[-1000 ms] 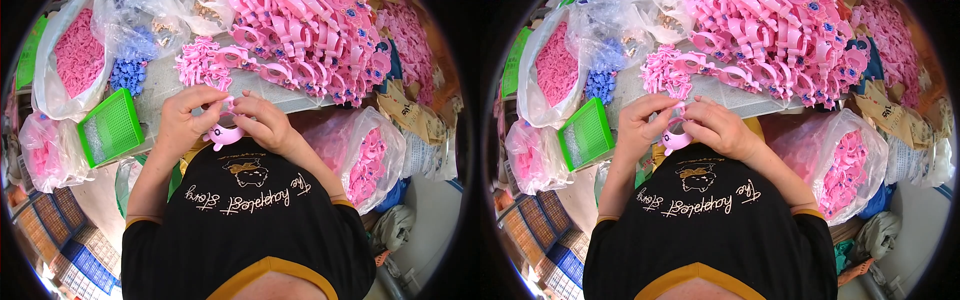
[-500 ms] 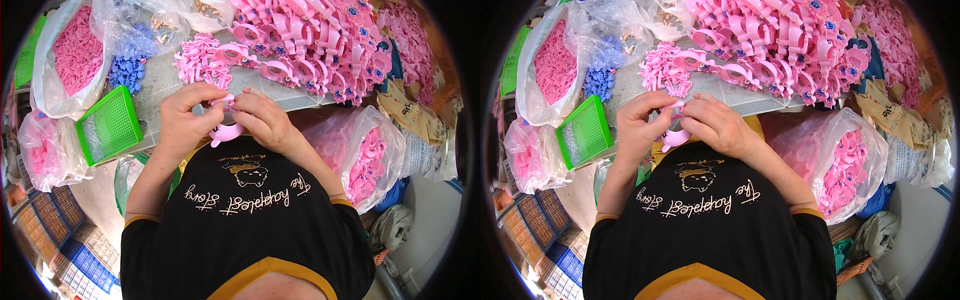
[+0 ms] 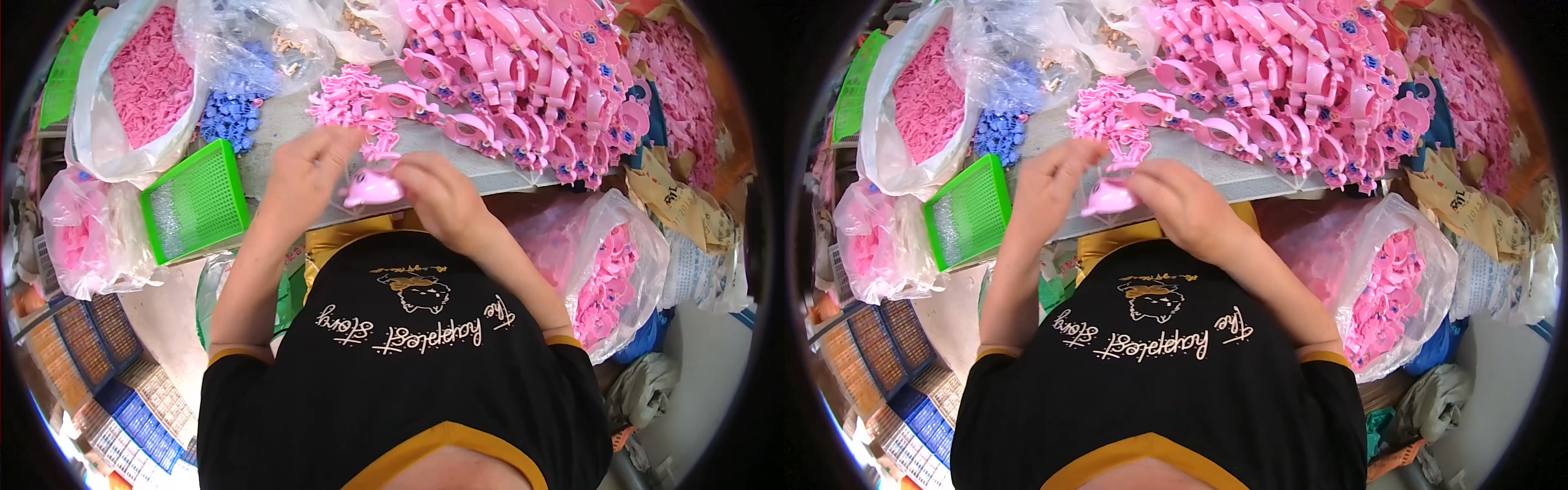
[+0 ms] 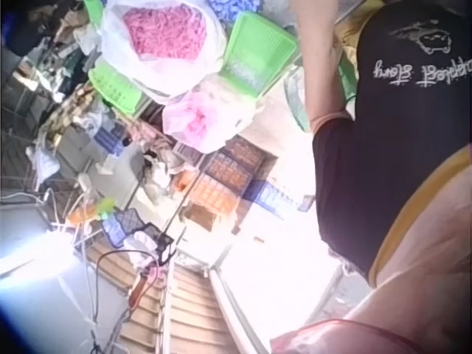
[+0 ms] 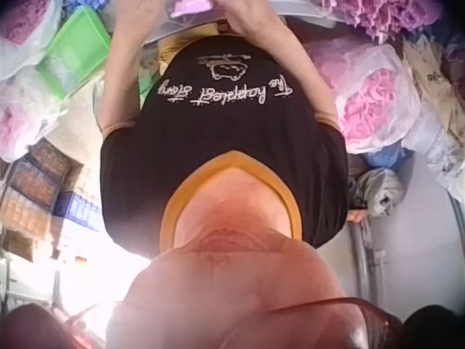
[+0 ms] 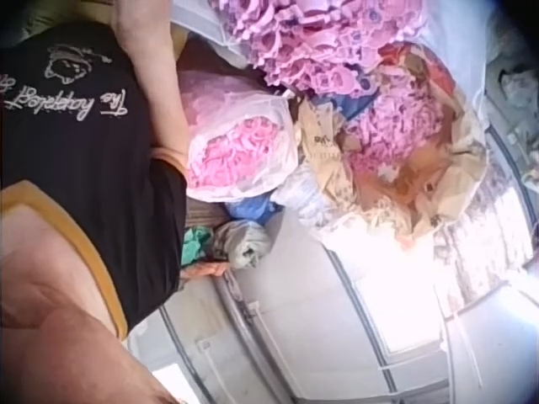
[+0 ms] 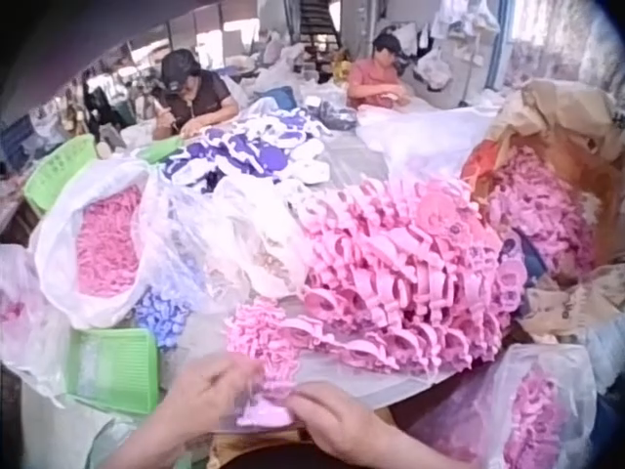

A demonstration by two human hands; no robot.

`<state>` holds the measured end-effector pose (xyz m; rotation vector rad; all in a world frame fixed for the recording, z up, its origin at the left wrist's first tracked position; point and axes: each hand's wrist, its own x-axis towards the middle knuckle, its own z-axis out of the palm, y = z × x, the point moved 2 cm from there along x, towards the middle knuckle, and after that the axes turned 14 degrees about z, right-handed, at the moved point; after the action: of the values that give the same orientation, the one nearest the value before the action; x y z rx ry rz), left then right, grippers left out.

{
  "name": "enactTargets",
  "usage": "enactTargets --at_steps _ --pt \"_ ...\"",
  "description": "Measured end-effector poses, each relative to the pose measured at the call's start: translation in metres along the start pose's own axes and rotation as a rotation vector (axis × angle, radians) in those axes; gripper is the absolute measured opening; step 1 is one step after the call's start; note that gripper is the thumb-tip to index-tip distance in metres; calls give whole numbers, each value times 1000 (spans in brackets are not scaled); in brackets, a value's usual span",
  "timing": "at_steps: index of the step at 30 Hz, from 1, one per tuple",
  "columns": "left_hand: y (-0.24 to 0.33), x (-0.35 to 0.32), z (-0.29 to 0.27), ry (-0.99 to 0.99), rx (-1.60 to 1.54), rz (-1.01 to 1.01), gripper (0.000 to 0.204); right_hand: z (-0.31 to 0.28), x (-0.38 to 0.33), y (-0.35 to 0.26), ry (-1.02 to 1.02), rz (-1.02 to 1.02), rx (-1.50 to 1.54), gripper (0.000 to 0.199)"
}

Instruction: Assembling plastic toy watches by snapping decorative pieces into the watch frames.

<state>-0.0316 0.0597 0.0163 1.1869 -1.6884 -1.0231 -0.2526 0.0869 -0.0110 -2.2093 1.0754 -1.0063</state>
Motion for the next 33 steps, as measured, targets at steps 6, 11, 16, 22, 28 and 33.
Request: enactTargets --at_steps 6,11,16,22,28,33 --pt "-35 -4 -33 347 422 54 19 4 -15 20 32 673 821 48" --pt "-37 -10 6 112 682 252 27 1 -12 18 84 701 1035 45" --pt "-53 -7 13 197 783 161 27 4 -17 21 106 609 875 49" --pt "-50 -3 0 226 573 180 16 -9 -11 20 123 389 387 39" --pt "-51 4 1 283 668 338 17 -2 -1 13 171 210 253 35" --pt "-18 8 2 253 344 269 19 -5 -4 18 169 88 131 40"
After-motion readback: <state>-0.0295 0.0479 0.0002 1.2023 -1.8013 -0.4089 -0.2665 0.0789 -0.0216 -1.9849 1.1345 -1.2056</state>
